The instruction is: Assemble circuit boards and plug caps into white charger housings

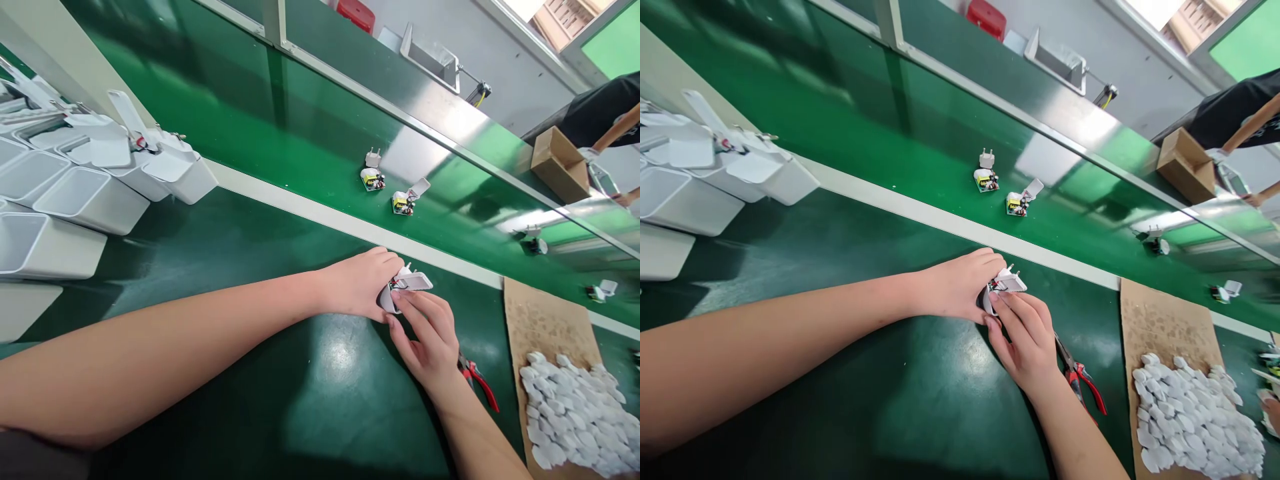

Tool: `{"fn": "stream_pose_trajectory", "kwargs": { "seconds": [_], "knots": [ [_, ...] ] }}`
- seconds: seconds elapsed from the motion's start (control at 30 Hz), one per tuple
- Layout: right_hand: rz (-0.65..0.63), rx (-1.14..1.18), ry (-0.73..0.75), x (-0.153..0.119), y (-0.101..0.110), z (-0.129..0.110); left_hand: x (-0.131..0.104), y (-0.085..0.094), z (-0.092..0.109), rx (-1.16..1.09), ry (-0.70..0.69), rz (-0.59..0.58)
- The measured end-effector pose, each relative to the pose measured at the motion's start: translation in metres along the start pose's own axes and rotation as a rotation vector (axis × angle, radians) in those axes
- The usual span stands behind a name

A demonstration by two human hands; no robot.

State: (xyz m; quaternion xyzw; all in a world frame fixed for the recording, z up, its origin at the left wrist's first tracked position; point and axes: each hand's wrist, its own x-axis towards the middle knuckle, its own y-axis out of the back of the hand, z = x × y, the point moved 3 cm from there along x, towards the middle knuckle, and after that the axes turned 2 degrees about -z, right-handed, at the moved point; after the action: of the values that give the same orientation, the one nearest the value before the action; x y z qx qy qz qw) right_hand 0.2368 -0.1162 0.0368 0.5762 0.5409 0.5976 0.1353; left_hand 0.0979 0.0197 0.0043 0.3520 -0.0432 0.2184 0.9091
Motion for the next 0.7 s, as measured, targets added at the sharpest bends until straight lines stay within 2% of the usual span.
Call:
{"fn": "stream_pose_trajectory", "kwargs": {
  "seconds": [0.17,0.4,0.7],
  "knots": [
    [-0.005,0.025,0.022,-0.0039,-0.0038,0.0029,0.0004,-0.0009,0.0000,0.002,0.001,-0.006],
    [0.073,0.028,0.038,-0.0077,-0.0017,0.0012,0.0008,-0.0024,-0.0007,0.019,-0.011,-0.022],
    [0.009,-0.027,0.063,-0.0068,-0.0058,0.0016,0.0016,-0.0009,0.0011,0.038,-0.031,-0.021]
  ]
}}
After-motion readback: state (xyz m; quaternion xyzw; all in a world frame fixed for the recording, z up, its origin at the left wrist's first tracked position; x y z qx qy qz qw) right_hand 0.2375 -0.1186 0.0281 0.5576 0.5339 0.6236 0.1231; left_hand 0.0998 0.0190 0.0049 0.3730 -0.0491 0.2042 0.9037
